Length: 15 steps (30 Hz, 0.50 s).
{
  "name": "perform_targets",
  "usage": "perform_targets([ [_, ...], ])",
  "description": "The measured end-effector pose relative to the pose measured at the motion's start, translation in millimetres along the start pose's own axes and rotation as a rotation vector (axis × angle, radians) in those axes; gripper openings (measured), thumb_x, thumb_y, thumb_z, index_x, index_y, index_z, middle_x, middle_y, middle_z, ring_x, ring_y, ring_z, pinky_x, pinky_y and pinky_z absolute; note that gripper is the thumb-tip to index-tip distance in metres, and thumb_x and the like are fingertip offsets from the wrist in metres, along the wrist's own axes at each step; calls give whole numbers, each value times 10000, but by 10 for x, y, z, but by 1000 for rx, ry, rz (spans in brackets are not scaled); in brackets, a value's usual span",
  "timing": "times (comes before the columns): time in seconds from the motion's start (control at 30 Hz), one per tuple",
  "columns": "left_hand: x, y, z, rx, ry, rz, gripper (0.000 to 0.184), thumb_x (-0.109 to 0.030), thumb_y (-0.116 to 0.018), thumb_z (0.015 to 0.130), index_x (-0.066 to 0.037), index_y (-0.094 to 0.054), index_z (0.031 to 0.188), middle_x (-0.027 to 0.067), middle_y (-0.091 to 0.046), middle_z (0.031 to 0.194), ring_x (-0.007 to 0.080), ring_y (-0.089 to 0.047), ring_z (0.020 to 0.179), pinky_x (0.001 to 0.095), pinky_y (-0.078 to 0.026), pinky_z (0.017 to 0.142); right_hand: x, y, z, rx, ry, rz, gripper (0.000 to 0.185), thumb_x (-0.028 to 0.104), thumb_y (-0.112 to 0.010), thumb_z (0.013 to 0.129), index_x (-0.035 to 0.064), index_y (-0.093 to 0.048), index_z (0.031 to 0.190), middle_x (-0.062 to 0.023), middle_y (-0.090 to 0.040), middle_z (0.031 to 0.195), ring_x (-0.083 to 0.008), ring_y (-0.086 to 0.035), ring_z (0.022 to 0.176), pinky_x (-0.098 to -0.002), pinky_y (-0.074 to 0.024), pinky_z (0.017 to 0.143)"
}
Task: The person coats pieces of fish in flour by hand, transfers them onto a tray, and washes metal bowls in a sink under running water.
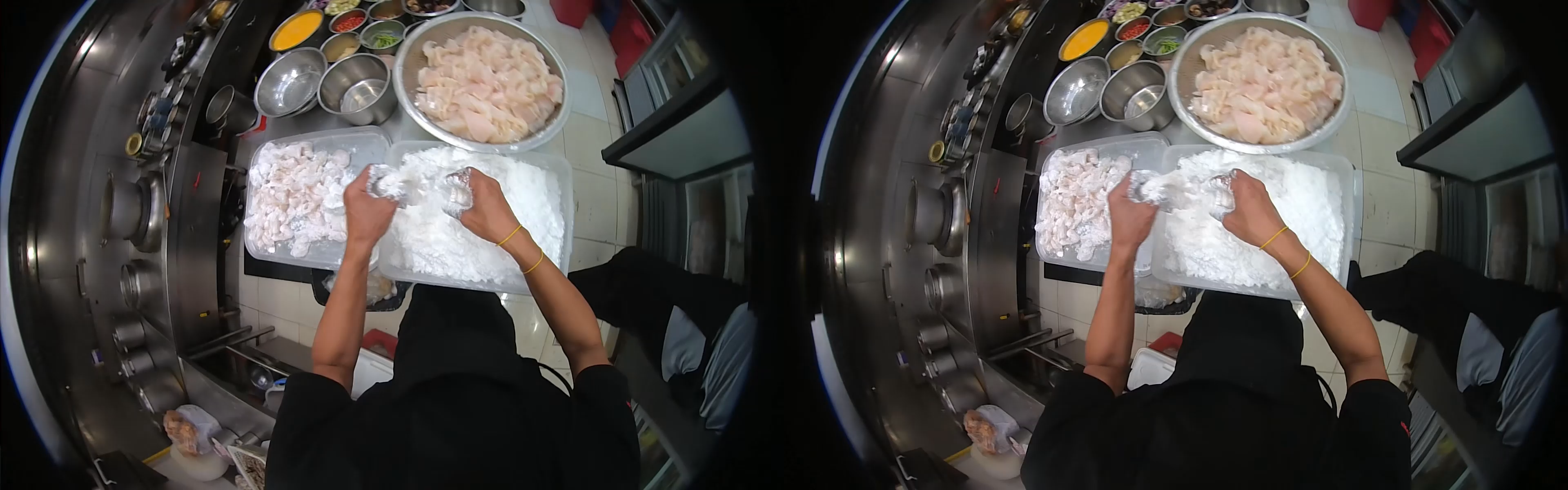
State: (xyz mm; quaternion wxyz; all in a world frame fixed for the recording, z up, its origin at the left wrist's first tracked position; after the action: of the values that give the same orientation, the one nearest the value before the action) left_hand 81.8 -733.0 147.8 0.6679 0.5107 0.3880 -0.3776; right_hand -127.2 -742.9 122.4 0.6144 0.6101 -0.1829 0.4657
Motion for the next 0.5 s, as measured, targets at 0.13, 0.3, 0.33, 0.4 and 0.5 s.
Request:
perform_targets([
  [0.13,150,611,382,-102,17,-151,276,94,-607,717,9,-662,974,45,-694,885,113,-628,800,260,-503,742,346,-317,578,2,70,119,318,56,-652,698,0,-644,1011,-246,-608,1019,-432,-581,972,-470,-474,870],
  [0.3,999,1113,1016,-192,19,40,283,57,-591,722,25,-654,996,76,-706,888,134,-638,794,278,-500,752,243,-1364,1576,27,22,-73,262,67,-657,665,-46,-638,901,-255,-616,981,-429,-598,954,-460,-487,869],
  [0.33,1172,1150,1116,-206,11,102,283,45,-590,731,22,-655,1005,83,-708,895,137,-638,801,285,-501,756,166,-1607,1770,26,1,-59,273,68,-654,644,-46,-637,891,-260,-608,979,-425,-592,970,-462,-484,886],
  [0.4,1609,1207,1278,-217,24,155,284,9,-595,752,19,-656,1029,83,-706,902,146,-634,826,303,-500,771,74,-1995,2076,133,-82,-134,295,96,-673,646,-30,-663,913,-255,-598,1051,-397,-590,1031,-441,-497,919],
  [0.5,2466,1229,1472,-102,175,-24,346,17,-561,735,38,-652,1069,60,-687,908,149,-621,823,289,-491,766,-62,-2407,2289,256,-173,-191,321,110,-662,700,-18,-678,994,-257,-599,1122,-383,-599,1072,-410,-484,967],
])
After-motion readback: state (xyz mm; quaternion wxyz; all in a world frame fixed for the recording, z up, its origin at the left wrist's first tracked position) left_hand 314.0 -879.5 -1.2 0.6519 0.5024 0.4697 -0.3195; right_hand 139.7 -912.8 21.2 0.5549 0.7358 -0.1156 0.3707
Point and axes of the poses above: each hand's wrist, its own z-axis towards the middle knuckle, its own y-axis out of the back of the hand, x = y × z, the point moved 3 cm from there along z, towards the middle knuckle
